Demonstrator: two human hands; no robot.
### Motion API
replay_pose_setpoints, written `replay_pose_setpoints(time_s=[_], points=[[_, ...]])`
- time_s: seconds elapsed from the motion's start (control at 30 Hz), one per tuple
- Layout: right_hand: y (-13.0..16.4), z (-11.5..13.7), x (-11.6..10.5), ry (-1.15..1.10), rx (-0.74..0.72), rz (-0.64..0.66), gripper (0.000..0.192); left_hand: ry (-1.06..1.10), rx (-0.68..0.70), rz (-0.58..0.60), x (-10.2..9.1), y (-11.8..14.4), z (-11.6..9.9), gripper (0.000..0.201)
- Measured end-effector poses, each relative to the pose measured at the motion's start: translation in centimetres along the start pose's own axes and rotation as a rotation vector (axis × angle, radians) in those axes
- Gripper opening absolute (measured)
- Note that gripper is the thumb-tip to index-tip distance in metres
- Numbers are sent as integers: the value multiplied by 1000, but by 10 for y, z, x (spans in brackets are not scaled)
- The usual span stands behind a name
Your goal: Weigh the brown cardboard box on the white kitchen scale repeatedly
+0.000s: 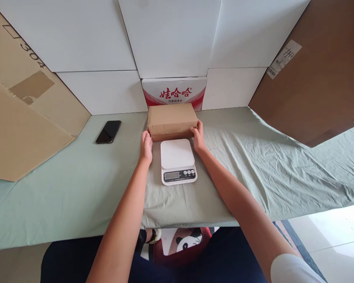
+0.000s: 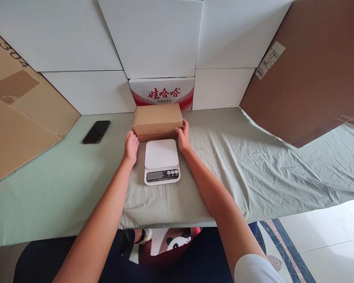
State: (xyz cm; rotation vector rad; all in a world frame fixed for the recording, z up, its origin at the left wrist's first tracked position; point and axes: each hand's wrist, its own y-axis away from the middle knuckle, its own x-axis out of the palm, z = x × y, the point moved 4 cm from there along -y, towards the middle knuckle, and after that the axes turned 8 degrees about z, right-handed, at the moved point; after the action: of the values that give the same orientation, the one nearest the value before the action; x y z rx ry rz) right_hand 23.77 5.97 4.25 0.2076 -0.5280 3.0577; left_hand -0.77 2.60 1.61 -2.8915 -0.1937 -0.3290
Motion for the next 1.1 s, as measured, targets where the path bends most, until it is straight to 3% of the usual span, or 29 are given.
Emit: replay_pose_setpoints(time_s=[0.4,0.57,0.8,1.1], points=[[0,-3,-3,-37,3,22,59,-38,35,39,-3,-6,7,76],[1,-15,-14,-141,88,-41,69,-7,-16,-25,-8,-7,4,78],[3,-22,-19,-178,147,-73,61,23,-81,-84,-9,-2,-8,72],[2,-24,-19,-77,130,-35,60,3,-105,-43,-8,-3,-5,79]])
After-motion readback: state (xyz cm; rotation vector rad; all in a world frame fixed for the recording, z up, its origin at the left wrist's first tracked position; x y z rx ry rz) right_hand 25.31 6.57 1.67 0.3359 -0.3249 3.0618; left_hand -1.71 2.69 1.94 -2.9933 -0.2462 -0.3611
